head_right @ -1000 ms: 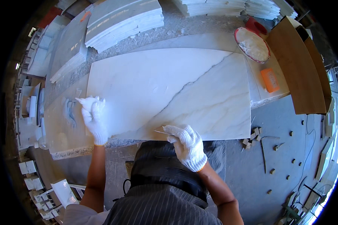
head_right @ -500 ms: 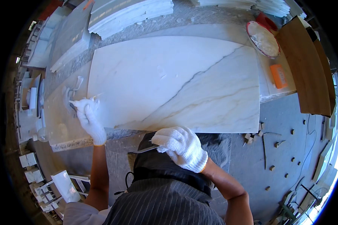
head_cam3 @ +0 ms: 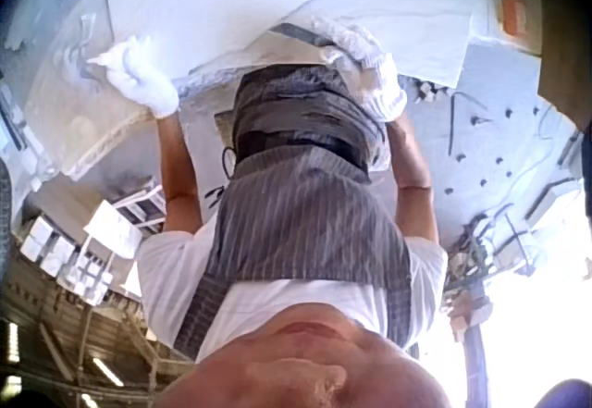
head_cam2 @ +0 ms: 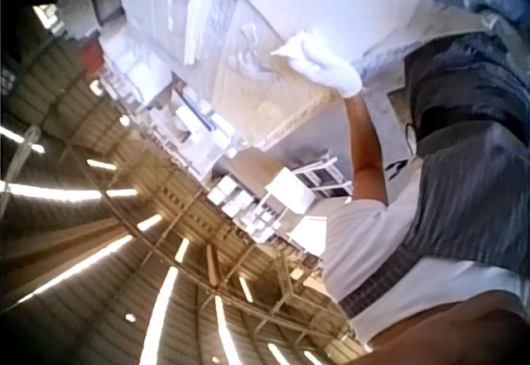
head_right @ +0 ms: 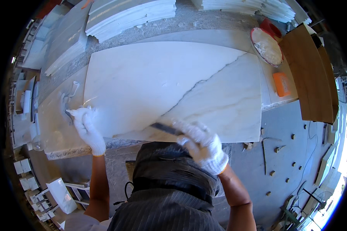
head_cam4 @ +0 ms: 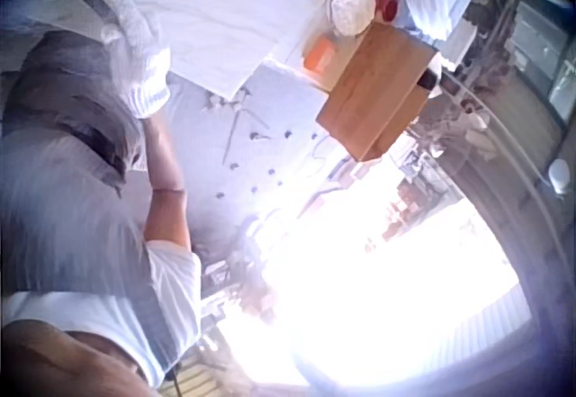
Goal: The person scrapes a white stone slab with a metal scraper and wipes it with a white cloth. The person repeatedly scrapes and wipes the surface to remove residue.
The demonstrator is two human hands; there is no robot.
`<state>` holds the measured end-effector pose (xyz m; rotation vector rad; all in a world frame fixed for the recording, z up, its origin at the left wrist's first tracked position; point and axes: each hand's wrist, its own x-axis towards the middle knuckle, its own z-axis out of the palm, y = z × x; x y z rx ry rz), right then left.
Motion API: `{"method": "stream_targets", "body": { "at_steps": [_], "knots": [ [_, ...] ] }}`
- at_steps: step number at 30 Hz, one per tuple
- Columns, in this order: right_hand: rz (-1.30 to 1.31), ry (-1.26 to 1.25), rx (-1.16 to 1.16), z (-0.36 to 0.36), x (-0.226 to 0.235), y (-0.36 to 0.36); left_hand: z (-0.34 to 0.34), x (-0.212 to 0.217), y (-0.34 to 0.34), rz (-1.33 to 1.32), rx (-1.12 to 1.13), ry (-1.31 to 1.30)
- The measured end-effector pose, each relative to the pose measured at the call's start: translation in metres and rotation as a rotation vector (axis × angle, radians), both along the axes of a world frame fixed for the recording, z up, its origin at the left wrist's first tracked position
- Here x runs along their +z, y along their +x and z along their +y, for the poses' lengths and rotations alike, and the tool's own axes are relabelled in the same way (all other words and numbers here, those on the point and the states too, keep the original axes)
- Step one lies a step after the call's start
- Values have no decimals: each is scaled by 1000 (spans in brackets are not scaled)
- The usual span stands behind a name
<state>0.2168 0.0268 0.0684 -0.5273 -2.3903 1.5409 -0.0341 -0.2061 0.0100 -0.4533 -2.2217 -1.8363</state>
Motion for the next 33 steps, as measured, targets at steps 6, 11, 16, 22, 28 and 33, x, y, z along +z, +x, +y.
{"method": "stream_targets", "body": {
  "at_steps": [6,11,16,22,28,33],
  "knots": [
    [157,-205,-604,100,9,31,3,2,2,62,-44,-27],
    [130,137,-886,203,15,50,3,2,2,-9,-19,-80],
    [-55,421,-836,261,-5,47,4,1,-1,6,-20,-105],
    [-219,626,-760,282,-20,32,6,4,1,-5,0,-90],
    [-146,420,-783,292,-27,31,1,0,-1,7,-1,-111],
    [-63,50,-815,289,-25,34,8,3,2,26,7,-108]
  ]
}}
